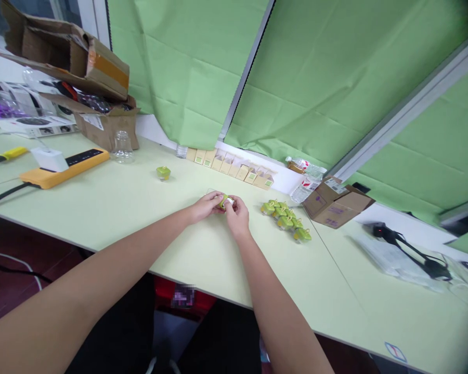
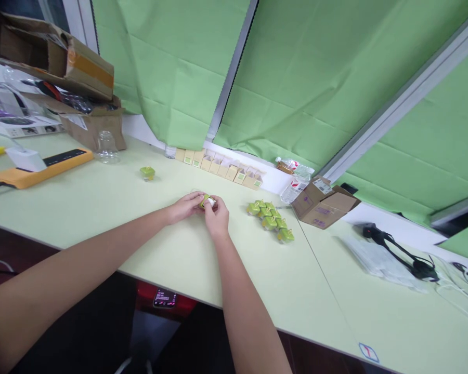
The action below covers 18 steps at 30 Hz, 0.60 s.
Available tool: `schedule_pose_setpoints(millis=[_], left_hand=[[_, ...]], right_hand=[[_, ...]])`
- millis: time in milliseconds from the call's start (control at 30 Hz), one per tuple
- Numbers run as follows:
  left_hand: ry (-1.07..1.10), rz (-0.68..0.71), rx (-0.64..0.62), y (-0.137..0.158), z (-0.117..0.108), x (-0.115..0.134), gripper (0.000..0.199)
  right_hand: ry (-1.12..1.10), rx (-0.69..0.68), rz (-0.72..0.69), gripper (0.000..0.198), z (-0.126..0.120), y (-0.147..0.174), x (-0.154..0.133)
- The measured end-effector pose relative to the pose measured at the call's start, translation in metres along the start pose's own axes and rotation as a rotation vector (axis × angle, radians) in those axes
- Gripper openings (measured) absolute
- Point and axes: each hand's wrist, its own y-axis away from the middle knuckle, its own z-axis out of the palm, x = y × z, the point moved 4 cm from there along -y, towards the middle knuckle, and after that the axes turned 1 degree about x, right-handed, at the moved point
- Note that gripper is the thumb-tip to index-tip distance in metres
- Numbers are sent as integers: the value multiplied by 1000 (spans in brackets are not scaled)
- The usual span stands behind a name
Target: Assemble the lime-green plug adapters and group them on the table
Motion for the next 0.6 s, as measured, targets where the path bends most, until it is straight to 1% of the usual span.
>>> schedule_pose_setpoints(millis=[33, 100, 200, 267, 367, 500, 600], left_hand=[[-44, -2, 1, 1, 0, 0, 41], [-187, 38, 12, 4, 1, 1, 52], [-429, 197, 45, 5, 2, 2, 62], [-523, 256, 55, 5, 3, 0, 64], [-588, 286, 82, 5, 4, 0, 64], [-602, 350, 100, 7, 8, 7, 56], [-602, 332, 80, 6, 10, 8, 53]], right_hand=[[-9, 13, 5, 36, -2, -1, 1], [-27, 42, 22, 36, -7, -2, 4], [-27, 43, 38, 36, -7, -4, 7], [-19, 27, 40, 37, -4, -4, 7], [-1, 24, 39, 37, 1, -3, 5], [34, 27, 51, 39, 3, -1, 3], [67, 34, 61, 39, 3, -1, 1]])
